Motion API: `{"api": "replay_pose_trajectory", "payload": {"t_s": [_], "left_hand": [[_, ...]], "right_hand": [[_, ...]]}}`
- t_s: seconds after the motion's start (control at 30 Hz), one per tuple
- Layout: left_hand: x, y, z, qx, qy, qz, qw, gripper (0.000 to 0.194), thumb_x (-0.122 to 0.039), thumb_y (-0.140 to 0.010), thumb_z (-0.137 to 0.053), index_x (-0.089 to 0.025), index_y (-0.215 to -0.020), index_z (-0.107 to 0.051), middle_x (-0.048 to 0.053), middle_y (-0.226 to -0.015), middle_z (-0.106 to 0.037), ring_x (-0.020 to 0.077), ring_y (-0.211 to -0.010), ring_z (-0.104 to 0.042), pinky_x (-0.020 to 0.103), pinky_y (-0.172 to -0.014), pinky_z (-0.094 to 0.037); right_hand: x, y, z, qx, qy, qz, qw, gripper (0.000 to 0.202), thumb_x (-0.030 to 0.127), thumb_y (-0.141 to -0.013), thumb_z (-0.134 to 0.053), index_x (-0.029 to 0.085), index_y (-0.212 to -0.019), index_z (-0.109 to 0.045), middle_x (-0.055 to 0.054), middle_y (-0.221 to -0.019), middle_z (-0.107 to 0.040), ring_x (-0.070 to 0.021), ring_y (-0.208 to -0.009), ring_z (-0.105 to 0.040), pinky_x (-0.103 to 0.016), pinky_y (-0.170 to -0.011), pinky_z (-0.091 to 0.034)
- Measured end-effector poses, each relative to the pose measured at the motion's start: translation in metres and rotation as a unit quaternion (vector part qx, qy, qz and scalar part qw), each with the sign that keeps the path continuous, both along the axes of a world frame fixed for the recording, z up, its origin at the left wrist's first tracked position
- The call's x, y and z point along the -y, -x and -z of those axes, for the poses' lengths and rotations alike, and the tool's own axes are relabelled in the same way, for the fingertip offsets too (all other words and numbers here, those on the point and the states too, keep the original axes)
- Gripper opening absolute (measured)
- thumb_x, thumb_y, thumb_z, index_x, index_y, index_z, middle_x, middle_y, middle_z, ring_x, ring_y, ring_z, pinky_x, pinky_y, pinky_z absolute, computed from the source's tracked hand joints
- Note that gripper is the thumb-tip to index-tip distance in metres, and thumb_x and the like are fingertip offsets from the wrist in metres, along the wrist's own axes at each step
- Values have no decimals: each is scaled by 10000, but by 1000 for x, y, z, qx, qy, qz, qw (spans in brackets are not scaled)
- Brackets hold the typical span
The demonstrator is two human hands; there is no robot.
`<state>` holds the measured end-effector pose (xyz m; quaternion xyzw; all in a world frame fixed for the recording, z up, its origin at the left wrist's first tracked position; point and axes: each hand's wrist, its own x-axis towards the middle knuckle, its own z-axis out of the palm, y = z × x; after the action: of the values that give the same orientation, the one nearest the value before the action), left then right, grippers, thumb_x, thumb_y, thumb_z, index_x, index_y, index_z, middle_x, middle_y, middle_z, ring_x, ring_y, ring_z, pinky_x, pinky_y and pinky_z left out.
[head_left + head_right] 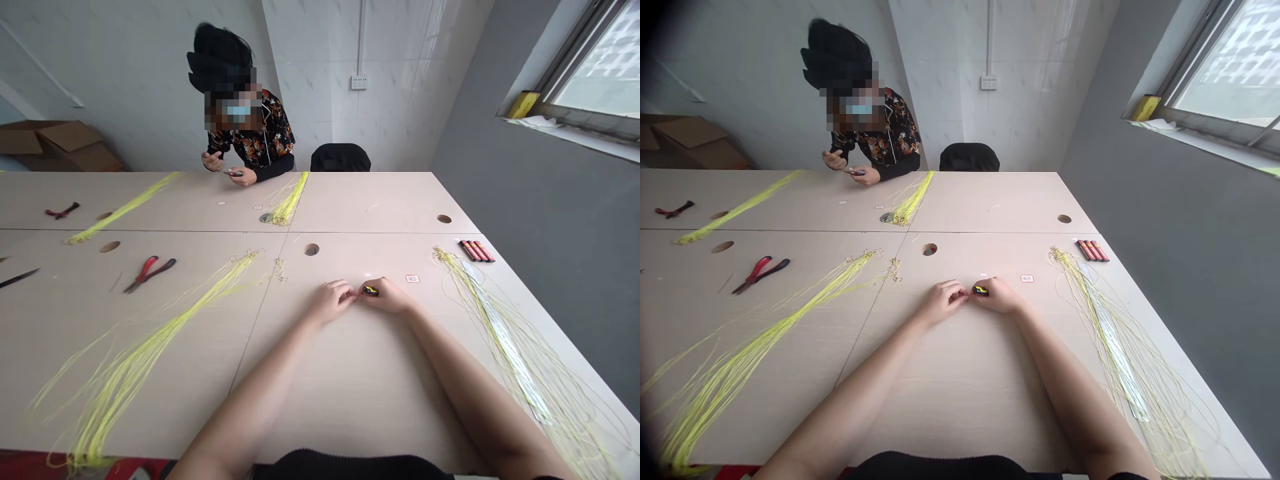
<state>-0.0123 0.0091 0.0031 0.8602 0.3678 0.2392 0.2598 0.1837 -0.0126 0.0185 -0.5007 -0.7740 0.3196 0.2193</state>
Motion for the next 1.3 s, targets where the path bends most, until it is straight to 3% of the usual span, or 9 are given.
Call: {"api": "replay_pose_trajectory", "payload": {"t_s": [1.3], "left_hand": [[0, 0, 1, 14, -24, 10, 1000, 103, -162, -824, -539, -187, -756, -613, 1, -740, -645, 128, -702, -567, 239, -645, -388]], "right_hand": [[-3, -3, 6, -15, -10, -19, 1000, 261, 350, -803, -513, 141, -804, -671, -10, -659, -572, -109, -633, -464, -223, -606, -348]]}}
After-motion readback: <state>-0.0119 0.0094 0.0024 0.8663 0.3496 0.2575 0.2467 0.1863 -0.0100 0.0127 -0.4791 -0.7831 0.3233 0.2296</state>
